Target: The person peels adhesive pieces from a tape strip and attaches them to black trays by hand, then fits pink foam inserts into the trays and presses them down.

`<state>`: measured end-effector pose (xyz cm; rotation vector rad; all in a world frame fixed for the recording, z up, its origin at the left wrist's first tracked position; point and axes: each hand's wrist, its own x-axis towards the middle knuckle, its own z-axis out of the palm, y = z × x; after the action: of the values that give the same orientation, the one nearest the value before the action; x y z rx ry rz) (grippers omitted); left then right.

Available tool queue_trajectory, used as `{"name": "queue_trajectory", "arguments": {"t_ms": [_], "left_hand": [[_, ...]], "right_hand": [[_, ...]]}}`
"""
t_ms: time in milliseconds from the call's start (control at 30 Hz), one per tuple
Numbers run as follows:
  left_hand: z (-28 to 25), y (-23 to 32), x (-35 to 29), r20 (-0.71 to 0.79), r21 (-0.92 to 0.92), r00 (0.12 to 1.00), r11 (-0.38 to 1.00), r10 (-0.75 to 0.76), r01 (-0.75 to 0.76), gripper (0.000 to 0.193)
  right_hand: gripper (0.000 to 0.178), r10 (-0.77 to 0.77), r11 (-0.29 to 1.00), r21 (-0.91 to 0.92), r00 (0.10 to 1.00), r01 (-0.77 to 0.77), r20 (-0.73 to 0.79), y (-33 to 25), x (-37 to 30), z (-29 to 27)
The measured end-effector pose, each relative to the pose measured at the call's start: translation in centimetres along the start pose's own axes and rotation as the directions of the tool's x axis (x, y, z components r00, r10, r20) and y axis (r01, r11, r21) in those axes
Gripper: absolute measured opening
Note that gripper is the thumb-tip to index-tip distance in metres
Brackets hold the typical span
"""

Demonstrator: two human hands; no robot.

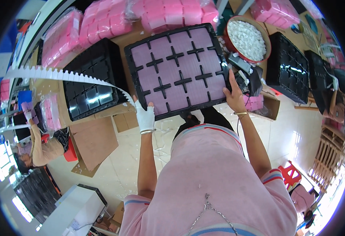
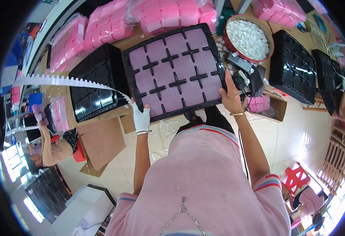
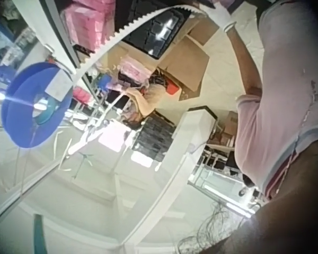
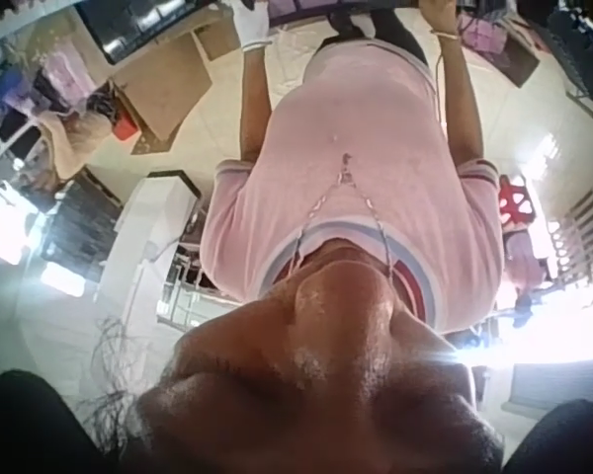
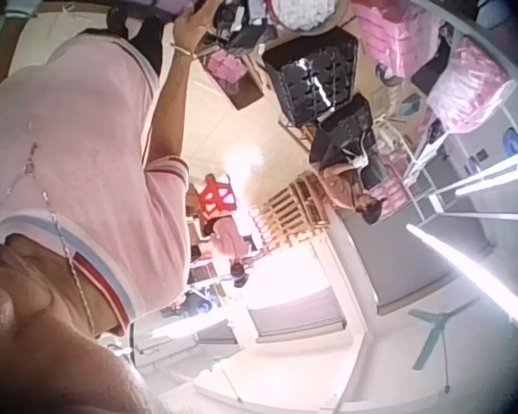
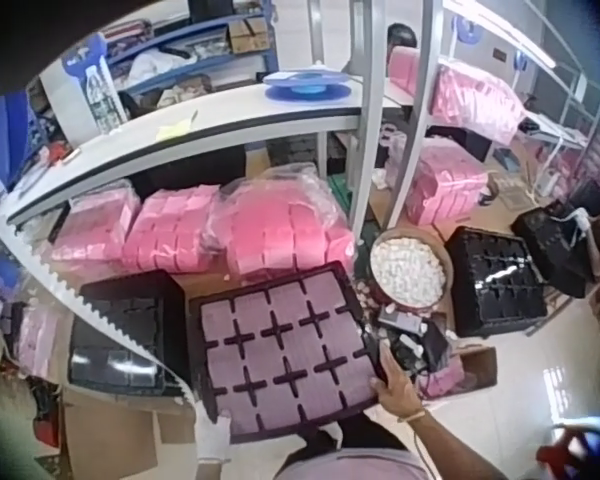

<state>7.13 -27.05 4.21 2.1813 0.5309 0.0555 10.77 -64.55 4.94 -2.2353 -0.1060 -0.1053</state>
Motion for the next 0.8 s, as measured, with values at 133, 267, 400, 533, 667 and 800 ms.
{"name": "queue_trajectory", "arguments": {"t_ms": [133,267,400,533,667,800], "left_hand": [[-0.7,-0.8,0.1,0.136,-0.082,0.991,0.996,-0.015,0.026,0.097],[-2.0,0.2,0.0,0.311,-0.317,0.95,0.943,0.0,0.104,0.113],[-2.8,-2.1,1.1,0.39,-0.374,0.911,0.927,0.135,0.023,0.109],[-2.3,0.8,1.3,0.349,-0.288,0.937,0.951,-0.007,0.114,0.101],[-1.3,-0.5,1.5,0.155,-0.257,0.986,0.966,0.066,-0.024,0.088],[-1.8,-1.9,2.1,0.251,-0.351,0.964,0.936,0.083,0.011,0.092]], "right_hand": [[0.094,0.072,0.997,0.003,0.993,-0.072,0.094,-1.4,0.0,-0.8],[0.096,0.042,0.997,0.063,0.982,-0.054,0.184,-0.1,0.2,-1.8],[0.097,0.108,0.98,0.126,0.949,-0.151,0.296,0.0,0.6,-3.0],[0.103,0.103,0.985,0.107,0.961,-0.134,0.257,0.5,0.4,-2.3],[0.096,0.063,0.991,0.108,0.988,-0.078,0.141,-0.3,0.2,-1.0],[0.093,0.076,0.973,0.196,0.974,-0.119,0.215,0.5,0.3,-2.0]]}}
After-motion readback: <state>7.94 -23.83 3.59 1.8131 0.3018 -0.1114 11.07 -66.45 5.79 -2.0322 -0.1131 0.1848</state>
